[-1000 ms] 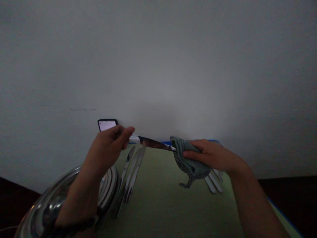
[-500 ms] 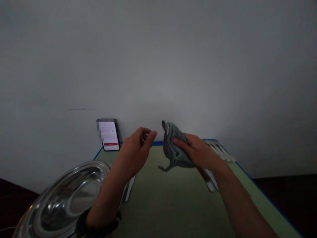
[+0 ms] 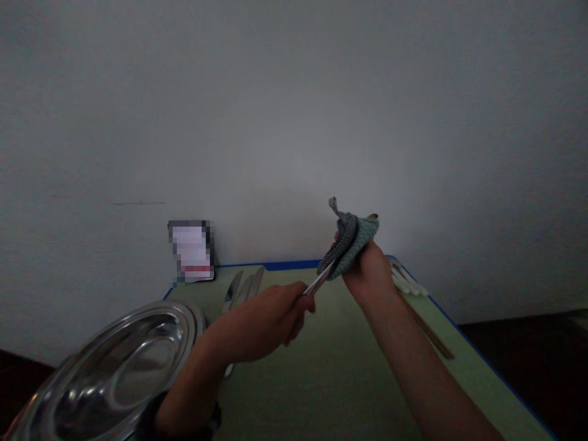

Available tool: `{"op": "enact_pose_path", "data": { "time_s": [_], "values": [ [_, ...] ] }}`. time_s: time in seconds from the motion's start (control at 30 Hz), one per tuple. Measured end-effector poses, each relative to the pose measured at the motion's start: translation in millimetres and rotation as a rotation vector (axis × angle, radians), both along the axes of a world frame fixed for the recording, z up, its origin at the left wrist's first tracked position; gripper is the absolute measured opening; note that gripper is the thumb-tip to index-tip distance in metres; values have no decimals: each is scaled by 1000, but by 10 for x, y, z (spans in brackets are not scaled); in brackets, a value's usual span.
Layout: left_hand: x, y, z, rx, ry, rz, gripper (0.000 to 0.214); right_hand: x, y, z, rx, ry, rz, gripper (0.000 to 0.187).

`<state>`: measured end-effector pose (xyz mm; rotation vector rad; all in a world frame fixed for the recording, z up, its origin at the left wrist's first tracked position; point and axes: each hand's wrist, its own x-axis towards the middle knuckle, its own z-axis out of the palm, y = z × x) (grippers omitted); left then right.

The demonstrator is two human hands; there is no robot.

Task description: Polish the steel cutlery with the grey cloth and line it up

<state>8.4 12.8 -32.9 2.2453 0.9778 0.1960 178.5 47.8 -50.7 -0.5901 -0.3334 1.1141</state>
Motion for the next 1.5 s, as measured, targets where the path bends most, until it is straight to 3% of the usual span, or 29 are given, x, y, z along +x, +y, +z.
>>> {"op": "enact_pose_path", "data": {
  "time_s": [0.2,0.33,0.57,0.77,0.9,1.03,1.17,1.4,1.5],
  "values": [
    [-211,6,211,-3,3,38,33,318,51,31,67,-5,-177,18],
    [-99,-9,167,79,-4,43,30,223,27,-22,-10,-3,-287,19],
    [90,34,-19,247,-55,105,31,-291,-85,-209,-95,-245,-96,35],
    [110,54,-51,255,2,160,34,-412,-137,-234,-110,-264,13,35],
    [25,30,-20,196,-5,139,35,-300,-100,-180,-105,-240,6,33],
    [-114,-7,115,101,68,96,32,-41,-7,-114,-63,-76,-88,22],
    [-172,-24,205,87,68,99,32,183,39,-24,27,45,-62,20],
    [-205,-9,152,12,-1,48,35,321,-99,99,241,206,27,26],
    [-211,22,104,30,49,1,34,334,-126,103,264,238,30,29]
  ]
}}
